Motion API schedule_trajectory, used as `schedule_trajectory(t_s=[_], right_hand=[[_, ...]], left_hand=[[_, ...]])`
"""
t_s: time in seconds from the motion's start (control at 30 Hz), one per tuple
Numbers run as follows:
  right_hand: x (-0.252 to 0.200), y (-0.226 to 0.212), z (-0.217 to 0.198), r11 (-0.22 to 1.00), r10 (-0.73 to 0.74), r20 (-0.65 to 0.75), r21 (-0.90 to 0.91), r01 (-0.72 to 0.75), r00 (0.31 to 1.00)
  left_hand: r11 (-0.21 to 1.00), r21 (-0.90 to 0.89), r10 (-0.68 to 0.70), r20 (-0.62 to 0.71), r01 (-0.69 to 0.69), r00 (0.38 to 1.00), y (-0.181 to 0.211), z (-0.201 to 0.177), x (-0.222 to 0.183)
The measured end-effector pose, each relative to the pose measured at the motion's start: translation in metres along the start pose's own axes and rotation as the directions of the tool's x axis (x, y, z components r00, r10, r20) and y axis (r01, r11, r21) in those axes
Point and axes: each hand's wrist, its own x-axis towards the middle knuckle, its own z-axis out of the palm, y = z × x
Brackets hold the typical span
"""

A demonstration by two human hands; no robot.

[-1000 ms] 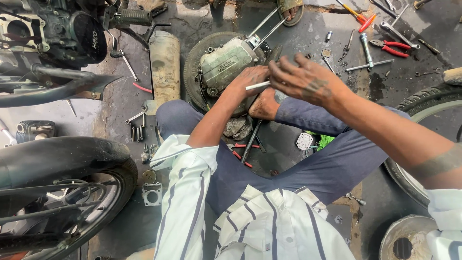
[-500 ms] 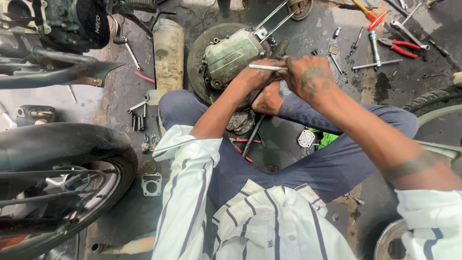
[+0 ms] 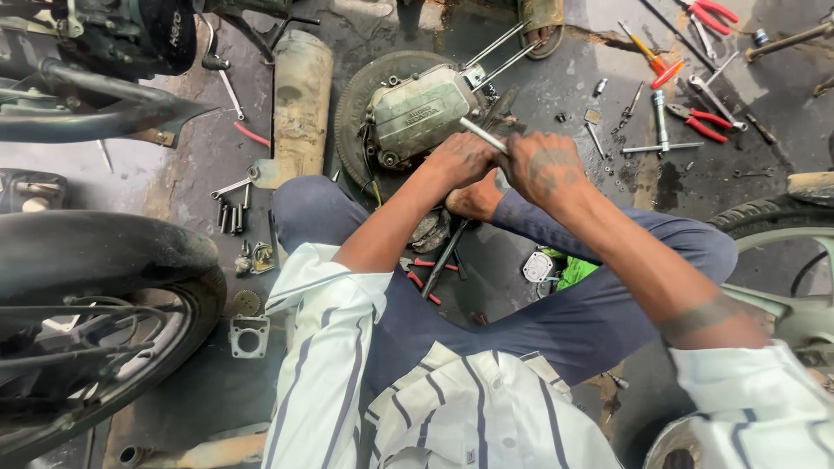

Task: The recorder is disassembling and cleaning various components of a motorcycle engine, including the drive chain and internal gears, using hand tools.

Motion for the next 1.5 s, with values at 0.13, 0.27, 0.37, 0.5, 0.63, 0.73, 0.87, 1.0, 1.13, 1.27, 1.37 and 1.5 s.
schedule_trajectory(t_s=[0.13, 0.27, 0.37, 0.5, 0.63, 0.73, 0.87, 1.0, 1.13, 1.27, 1.37, 1.5], right_hand=[[0.036, 0.001, -0.055, 0.701, -0.699, 0.028, -0.165, 0.693, 0.714], [0.070, 0.027, -0.023, -0.242, -0.926, 0.369, -0.410, 0.879, -0.083], [0.086, 0.013, -0.016, -0.259, -0.897, 0.408, -0.169, 0.951, -0.172], [0.071, 0.018, 0.020, -0.286, -0.831, 0.530, -0.145, 0.947, -0.170], [0.044, 0.027, 0.026, 0.513, -0.828, 0.129, -0.216, 0.831, 0.545], [0.062, 0.023, -0.002, 0.441, -0.866, 0.188, -0.148, 0.885, 0.463], [0.098, 0.011, -0.026, -0.066, -0.984, -0.165, -0.042, 0.997, -0.072], [0.117, 0.032, 0.004, -0.202, -0.975, 0.091, 0.003, 0.979, -0.202], [0.102, 0.035, 0.022, -0.102, -0.992, -0.064, -0.071, 0.992, -0.107], [0.080, 0.023, 0.012, 0.218, -0.909, -0.370, -0.038, 0.975, 0.189], [0.068, 0.017, 0.024, 0.348, -0.876, -0.364, -0.023, 0.937, 0.317], [0.054, 0.021, 0.021, 0.451, -0.851, -0.333, -0.064, 0.890, 0.406]], left_hand=[[0.989, 0.130, -0.080, 0.080, 0.069, 0.994, -0.020, 0.019, 0.010], [0.985, 0.124, -0.133, 0.072, 0.123, 0.989, -0.010, -0.001, 0.009], [0.993, 0.114, -0.010, -0.057, 0.017, 0.998, -0.001, -0.009, 0.007], [0.977, 0.173, -0.129, 0.007, 0.126, 0.992, -0.016, 0.004, -0.003], [0.986, 0.140, -0.076, -0.100, 0.090, 0.992, -0.018, 0.028, -0.007], [0.985, 0.131, -0.101, -0.060, 0.108, 0.993, -0.028, 0.048, -0.017], [0.987, 0.104, -0.103, -0.199, 0.126, 0.975, -0.011, 0.025, -0.024], [0.961, 0.005, -0.278, 0.029, 0.278, 0.960, 0.006, -0.002, -0.016], [0.997, 0.069, 0.029, -0.206, -0.015, 0.978, 0.008, 0.019, -0.014], [0.989, 0.051, 0.148, -0.383, -0.139, 0.912, 0.022, 0.034, -0.006], [0.875, -0.348, -0.406, -0.146, 0.337, 0.902, 0.031, 0.037, -0.002], [0.925, -0.381, -0.111, -0.301, -0.013, 0.947, 0.036, 0.029, 0.012]])
